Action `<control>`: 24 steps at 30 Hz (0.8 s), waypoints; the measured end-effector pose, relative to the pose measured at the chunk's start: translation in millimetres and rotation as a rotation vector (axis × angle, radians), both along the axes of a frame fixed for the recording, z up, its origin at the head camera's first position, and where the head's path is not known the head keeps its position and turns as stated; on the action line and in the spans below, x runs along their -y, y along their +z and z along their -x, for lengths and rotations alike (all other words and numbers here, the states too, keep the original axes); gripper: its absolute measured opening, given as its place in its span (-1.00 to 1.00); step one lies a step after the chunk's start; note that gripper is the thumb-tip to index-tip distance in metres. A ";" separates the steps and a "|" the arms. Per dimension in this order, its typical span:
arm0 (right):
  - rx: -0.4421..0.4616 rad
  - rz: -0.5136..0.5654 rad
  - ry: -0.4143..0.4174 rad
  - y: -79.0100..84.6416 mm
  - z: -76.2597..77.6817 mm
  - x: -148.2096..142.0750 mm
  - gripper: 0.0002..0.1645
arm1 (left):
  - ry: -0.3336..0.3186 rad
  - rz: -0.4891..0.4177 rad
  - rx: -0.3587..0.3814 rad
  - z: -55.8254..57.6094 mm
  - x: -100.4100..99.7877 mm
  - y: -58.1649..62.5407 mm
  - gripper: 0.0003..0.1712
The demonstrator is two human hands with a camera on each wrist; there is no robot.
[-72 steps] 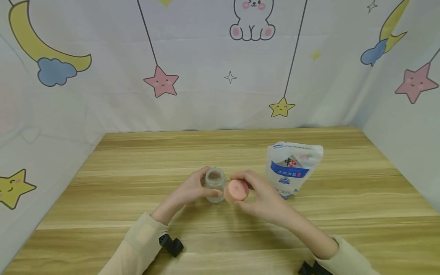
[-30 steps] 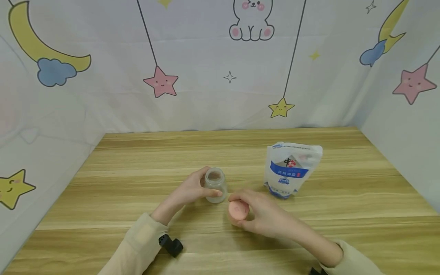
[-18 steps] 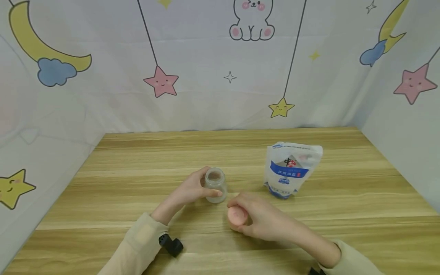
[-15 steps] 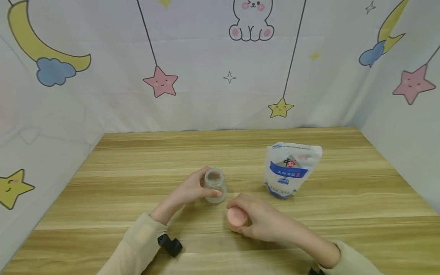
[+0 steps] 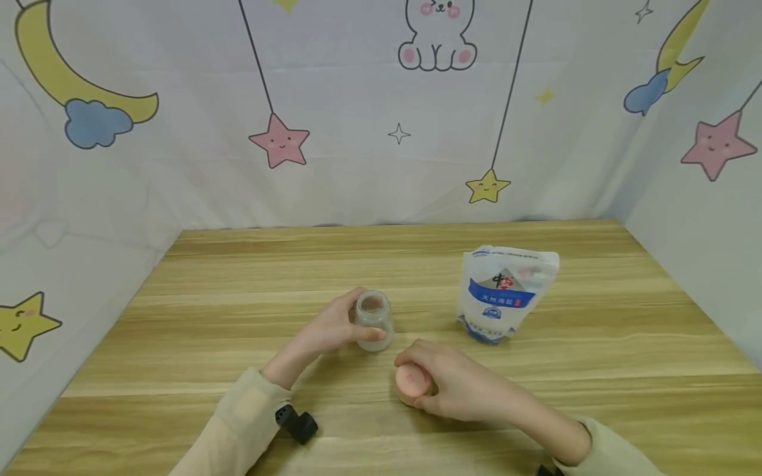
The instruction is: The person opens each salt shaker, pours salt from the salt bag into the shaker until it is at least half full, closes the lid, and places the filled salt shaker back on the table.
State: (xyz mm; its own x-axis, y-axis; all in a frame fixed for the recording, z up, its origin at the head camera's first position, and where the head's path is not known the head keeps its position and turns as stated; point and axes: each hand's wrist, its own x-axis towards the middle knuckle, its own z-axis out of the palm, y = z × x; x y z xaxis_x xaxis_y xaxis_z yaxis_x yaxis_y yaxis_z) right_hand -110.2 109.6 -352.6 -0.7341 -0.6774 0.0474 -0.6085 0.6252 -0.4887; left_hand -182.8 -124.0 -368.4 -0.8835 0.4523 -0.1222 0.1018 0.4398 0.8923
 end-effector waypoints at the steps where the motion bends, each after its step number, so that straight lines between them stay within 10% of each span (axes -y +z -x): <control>1: 0.000 -0.001 0.001 -0.2 -0.1 -0.1 -0.50 | 0.003 0.003 -0.001 0.0 -0.3 -0.3 -0.36; 24: 0.035 -0.042 0.030 -1.1 -2.2 -0.3 -0.47 | -0.029 -0.042 -0.028 -0.8 0.4 0.6 -0.38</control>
State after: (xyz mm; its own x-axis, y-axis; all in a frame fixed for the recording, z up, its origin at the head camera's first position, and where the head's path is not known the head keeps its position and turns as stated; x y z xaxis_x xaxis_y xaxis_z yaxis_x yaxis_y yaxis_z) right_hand -107.9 109.8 -353.6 -0.7142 -0.6999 -0.0068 -0.6102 0.6274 -0.4838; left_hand -182.0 -124.4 -367.8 -0.8729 0.4817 -0.0777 0.1392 0.3984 0.9066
